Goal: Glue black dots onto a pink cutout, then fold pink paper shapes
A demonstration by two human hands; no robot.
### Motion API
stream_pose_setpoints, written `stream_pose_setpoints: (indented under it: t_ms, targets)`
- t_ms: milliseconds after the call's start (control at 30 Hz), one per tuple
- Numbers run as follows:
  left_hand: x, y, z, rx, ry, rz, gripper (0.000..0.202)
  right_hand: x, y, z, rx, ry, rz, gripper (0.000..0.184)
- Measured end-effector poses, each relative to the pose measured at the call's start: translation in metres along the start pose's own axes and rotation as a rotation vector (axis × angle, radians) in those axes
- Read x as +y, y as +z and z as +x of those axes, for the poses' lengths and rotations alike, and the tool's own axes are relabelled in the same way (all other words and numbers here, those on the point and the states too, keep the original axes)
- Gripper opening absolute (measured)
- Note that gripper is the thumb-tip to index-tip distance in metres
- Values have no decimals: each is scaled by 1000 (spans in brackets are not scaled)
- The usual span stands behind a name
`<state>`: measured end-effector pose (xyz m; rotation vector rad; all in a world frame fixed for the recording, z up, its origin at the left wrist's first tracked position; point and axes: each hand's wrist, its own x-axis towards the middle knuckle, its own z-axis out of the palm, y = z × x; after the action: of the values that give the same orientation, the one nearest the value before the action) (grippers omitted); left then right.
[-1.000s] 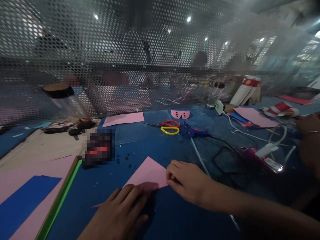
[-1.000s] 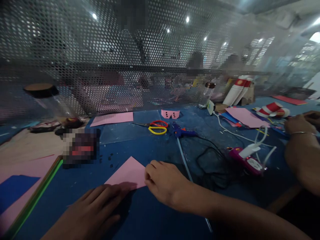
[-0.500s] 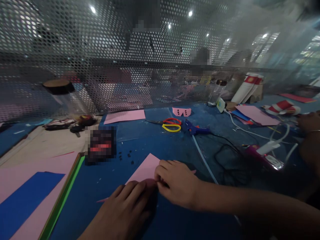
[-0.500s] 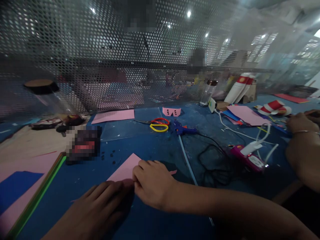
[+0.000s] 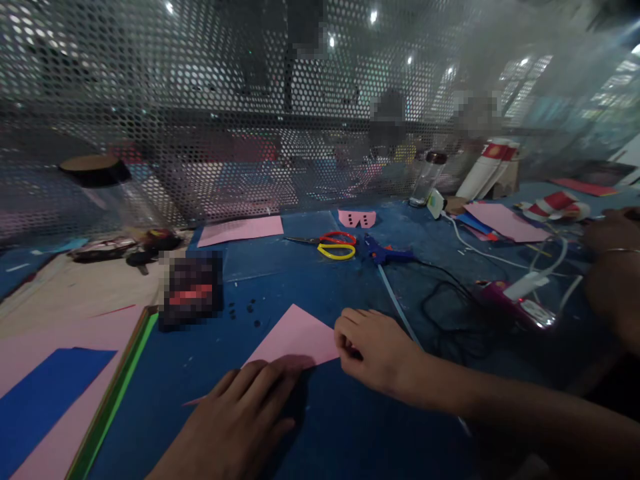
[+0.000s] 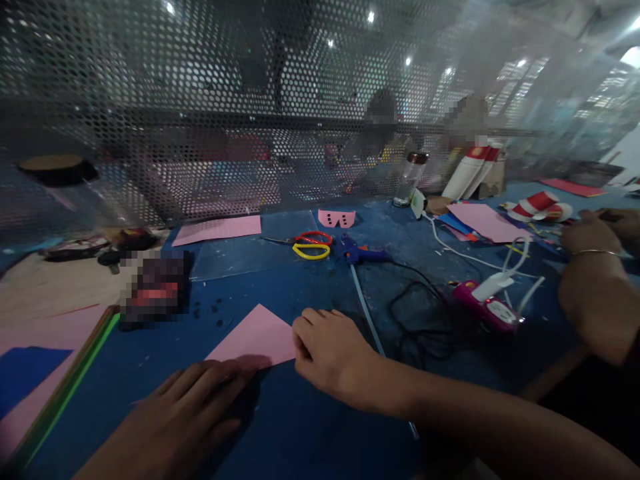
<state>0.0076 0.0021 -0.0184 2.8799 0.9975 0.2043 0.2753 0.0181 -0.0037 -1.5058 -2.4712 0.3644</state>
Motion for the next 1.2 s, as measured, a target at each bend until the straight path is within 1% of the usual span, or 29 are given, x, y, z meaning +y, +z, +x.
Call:
stream_pose_setpoints:
  t_ms: [167, 300, 500, 667, 767, 833, 900, 1000, 1067, 1133, 1200]
  targets:
    - [0, 1, -1, 17, 8, 17, 56, 10, -3, -10, 37, 43, 52, 11]
    - [-1, 3, -2, 20, 14, 22, 57, 15, -10, -16, 32, 92, 96, 13]
    - [-5, 8, -3, 25, 16, 51, 58, 25, -18, -25, 25, 120, 115, 14]
    - [-5, 8, -4, 26, 20, 54, 58, 32, -23, -29, 11, 136, 126, 14]
    - [-4, 8, -5, 26, 17, 61, 57, 30, -29, -26, -7, 151, 120, 12]
    - [-4, 9, -5, 21, 13, 60, 57, 24, -34, -21, -2, 155, 122, 11]
    - [-4, 9, -5, 6, 18, 50, 55, 15, -36, -14, 17, 125, 152, 10]
    - [-5, 9, -4, 7, 28, 42, 49, 1, -29, -4, 42, -12, 228, 8]
    - [-5, 9, -3, 20, 27, 42, 47, -4, -18, 2, 12, -85, 251, 4]
    - [-4, 9, -2, 33, 24, 36, 46, -7, -7, 7, -22, -116, 248, 2]
    - [-4, 10, -1, 60, 22, 18, 44, -8, 1, 10, -36, -106, 241, 2]
